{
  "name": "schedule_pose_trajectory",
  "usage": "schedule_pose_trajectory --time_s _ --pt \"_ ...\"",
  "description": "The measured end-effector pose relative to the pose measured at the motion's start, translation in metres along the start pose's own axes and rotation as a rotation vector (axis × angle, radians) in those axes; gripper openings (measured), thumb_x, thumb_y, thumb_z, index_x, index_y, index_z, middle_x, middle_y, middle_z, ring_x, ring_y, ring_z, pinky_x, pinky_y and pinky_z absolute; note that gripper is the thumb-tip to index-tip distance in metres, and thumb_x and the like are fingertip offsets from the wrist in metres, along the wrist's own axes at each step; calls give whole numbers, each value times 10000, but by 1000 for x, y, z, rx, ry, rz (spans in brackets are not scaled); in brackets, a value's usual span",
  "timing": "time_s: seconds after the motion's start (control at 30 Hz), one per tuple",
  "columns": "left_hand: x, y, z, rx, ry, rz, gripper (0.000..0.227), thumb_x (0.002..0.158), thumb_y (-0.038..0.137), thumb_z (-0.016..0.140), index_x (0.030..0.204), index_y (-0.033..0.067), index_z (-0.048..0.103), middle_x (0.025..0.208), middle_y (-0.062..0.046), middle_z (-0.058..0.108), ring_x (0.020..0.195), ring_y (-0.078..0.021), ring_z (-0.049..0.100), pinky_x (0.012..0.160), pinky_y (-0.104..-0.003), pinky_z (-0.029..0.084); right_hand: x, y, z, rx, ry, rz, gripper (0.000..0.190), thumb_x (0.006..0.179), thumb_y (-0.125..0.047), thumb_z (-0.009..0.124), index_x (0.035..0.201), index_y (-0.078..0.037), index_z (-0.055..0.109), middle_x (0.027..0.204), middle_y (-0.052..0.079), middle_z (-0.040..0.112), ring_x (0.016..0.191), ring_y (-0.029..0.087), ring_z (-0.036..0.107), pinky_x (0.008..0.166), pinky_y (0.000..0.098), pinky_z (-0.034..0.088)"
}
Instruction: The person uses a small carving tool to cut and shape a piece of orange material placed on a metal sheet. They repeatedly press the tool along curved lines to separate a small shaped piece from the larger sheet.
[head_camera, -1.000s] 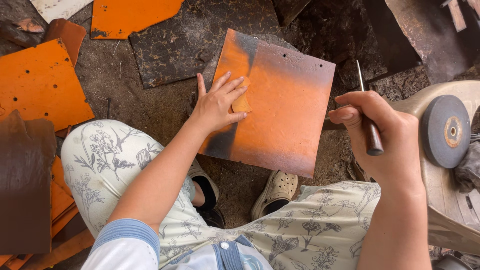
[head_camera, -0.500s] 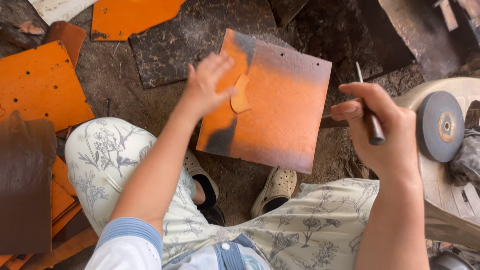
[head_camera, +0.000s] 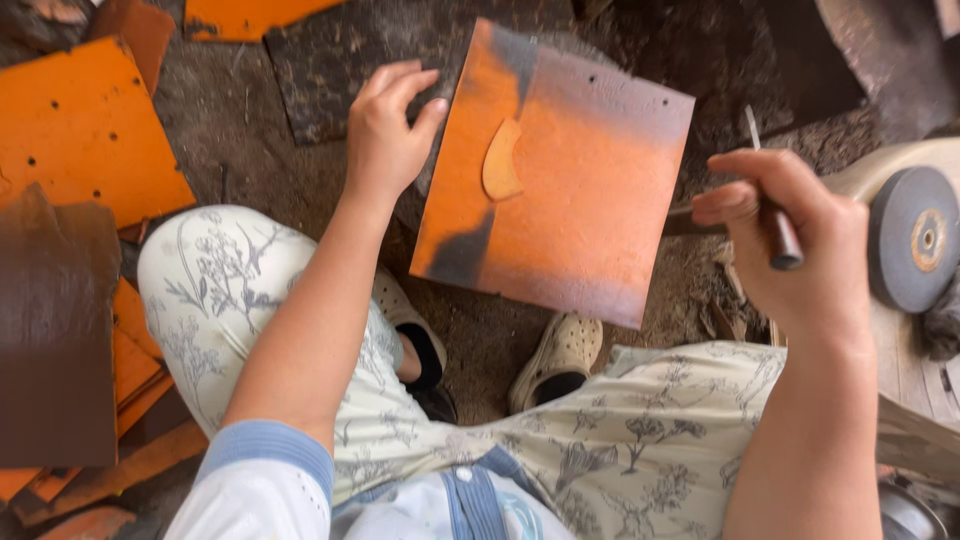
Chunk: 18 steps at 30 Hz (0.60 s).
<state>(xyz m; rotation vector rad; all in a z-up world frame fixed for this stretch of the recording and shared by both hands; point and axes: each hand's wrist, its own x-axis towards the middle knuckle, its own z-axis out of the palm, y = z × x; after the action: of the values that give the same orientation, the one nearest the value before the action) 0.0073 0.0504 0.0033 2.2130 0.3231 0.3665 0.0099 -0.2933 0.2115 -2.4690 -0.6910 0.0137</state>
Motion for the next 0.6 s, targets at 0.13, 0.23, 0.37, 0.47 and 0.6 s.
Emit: schedule_pose_trajectory --time_s 0.13,0.23,0.37,0.47,0.6 --pt "-4 3 9 74 -112 170 374 895 130 808 1256 76 725 1439 -118 606 1342 -287 530 1122 -449 456 1 3 1 -3 2 4 204 1197 -206 600 1258 -18 651 1015 95 769 992 164 762 767 250 564" --pt "-23 6 21 156 -280 244 451 881 205 816 1303 102 695 1479 -93 569 1397 -302 462 1165 -505 372 -3 4 3 -14 -19 43 206 1199 -209 610 1240 -12 653 999 100 772 967 176 764 747 269 552" --pt "-30 17 29 184 -395 334 514 872 340 812 1334 163 672 1529 -66 531 1446 -294 407 1188 -599 267 3 3 3 28 4 38 217 1142 -207 597 1174 4 637 941 103 747 967 174 751 744 262 561" --pt "-32 24 33 200 -463 363 643 791 457 811 1348 178 652 1517 -55 501 1431 -288 382 1162 -656 199 11 2 5 33 1 30 221 1170 -208 602 1221 3 644 989 96 754 993 171 758 772 260 571" --pt "-33 22 39 259 -427 416 610 819 420 818 1346 151 669 1526 -55 517 1440 -262 404 1171 -655 216 16 8 9 6 -11 130 221 1091 -193 605 1163 10 656 927 107 761 768 201 703 629 291 492"
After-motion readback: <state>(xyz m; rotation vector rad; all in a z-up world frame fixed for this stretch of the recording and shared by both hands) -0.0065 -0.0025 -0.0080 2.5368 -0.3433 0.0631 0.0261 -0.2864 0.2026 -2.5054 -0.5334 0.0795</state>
